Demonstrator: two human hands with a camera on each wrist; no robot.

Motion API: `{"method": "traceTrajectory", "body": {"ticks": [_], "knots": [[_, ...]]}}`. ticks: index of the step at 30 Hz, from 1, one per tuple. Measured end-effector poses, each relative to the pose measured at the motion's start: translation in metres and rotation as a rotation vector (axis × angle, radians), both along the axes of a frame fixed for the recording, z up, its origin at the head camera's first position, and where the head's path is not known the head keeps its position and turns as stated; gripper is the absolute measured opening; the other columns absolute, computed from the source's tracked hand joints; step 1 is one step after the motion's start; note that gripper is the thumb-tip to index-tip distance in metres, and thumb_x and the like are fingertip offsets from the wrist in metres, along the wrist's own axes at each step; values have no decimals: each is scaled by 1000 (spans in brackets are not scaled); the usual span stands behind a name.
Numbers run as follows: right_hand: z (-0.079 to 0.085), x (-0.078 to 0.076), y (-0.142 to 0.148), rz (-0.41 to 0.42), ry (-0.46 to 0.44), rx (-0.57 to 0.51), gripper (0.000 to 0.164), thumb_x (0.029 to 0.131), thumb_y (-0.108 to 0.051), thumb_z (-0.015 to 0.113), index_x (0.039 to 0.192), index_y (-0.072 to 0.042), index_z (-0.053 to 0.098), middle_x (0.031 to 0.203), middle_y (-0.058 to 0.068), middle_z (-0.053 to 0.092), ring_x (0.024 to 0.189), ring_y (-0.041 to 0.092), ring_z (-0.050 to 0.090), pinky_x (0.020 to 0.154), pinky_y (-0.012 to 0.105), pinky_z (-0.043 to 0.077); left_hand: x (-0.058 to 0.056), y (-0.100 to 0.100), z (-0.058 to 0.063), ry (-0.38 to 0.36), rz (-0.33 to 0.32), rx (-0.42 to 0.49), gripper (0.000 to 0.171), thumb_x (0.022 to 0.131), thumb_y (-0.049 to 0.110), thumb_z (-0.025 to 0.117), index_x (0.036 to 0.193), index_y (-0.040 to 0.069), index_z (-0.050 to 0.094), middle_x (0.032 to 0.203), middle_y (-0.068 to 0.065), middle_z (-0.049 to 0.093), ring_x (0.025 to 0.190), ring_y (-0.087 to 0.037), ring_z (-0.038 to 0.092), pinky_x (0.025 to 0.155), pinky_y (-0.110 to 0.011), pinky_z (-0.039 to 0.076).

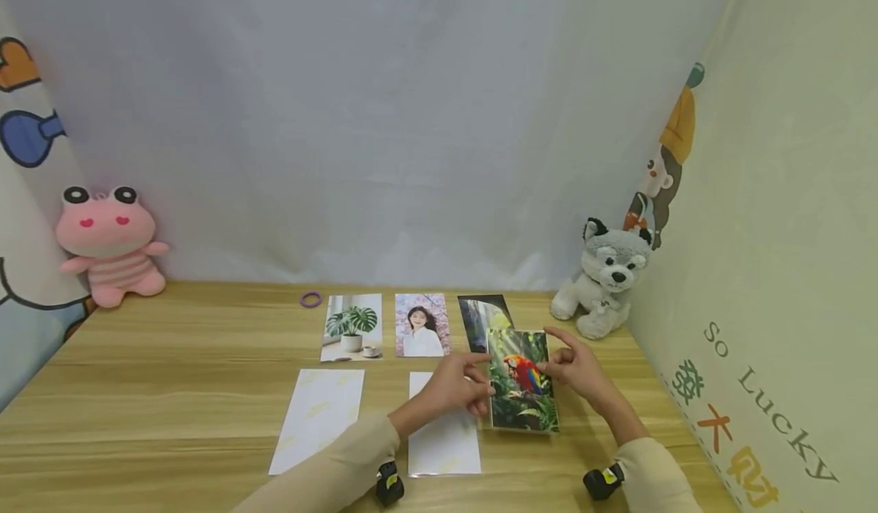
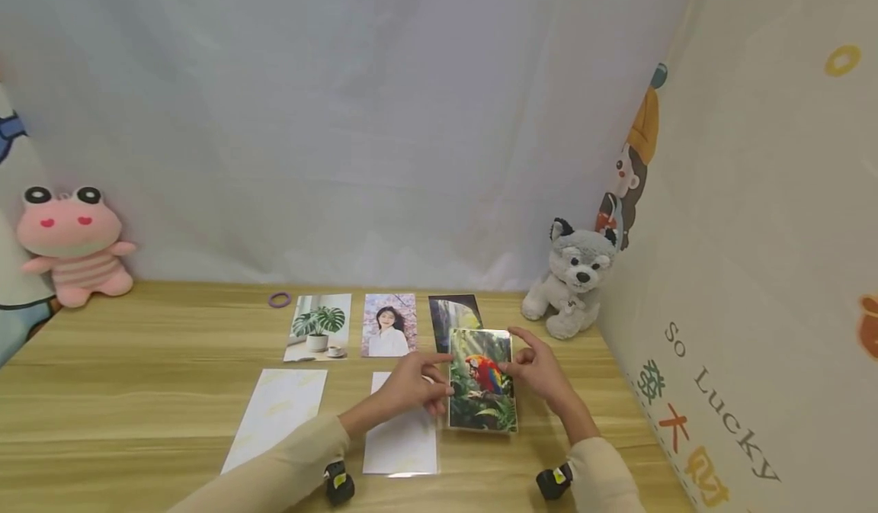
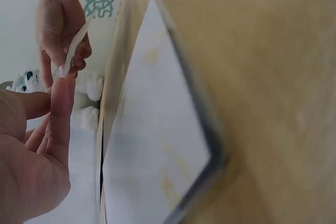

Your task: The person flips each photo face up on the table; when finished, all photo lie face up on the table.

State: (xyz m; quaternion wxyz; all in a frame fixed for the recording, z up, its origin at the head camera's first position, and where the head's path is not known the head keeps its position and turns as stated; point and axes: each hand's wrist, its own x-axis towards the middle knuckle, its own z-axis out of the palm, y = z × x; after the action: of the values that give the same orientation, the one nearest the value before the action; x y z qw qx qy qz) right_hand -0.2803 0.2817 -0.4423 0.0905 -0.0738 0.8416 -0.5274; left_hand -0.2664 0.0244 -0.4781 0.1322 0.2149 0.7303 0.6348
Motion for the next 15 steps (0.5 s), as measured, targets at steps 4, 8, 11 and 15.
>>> {"method": "traceTrajectory", "body": {"ticks": [4, 8, 11, 15], "knots": [[-3, -2, 7, 40, -32, 30, 75, 91, -2, 68, 154, 4, 27, 70, 1, 56, 56, 13, 48, 57, 34, 47, 5, 6, -4, 1, 0, -30, 57, 86, -8, 69, 140, -8, 50, 83, -22, 74, 51, -28, 69, 49, -35, 58], [-5, -1, 10, 52, -61, 63, 76, 90, -3, 70, 153, 5, 29, 70, 2, 58, 56, 13, 51, 56, 33, 49, 9, 13, -6, -5, -2, -71, 54, 85, -10, 68, 137, -12, 51, 78, -21, 74, 46, -22, 66, 47, -33, 57], [-7, 0, 10, 70, -62, 90, 76, 89, -2, 71, 151, 8, 30, 67, 2, 57, 53, 12, 51, 54, 31, 50, 13, 16, -6, -21, -2, -95, 53, 84, -10, 68, 134, -14, 52, 74, -18, 73, 43, -14, 62, 45, -32, 56], [-14, 0, 7, 92, -46, 136, 75, 88, -3, 73, 149, 11, 33, 61, 2, 57, 50, 12, 52, 52, 31, 50, 17, 18, -7, -26, 15, -135, 50, 82, -11, 68, 131, -16, 54, 67, -17, 72, 39, -10, 59, 42, -30, 53]]}}
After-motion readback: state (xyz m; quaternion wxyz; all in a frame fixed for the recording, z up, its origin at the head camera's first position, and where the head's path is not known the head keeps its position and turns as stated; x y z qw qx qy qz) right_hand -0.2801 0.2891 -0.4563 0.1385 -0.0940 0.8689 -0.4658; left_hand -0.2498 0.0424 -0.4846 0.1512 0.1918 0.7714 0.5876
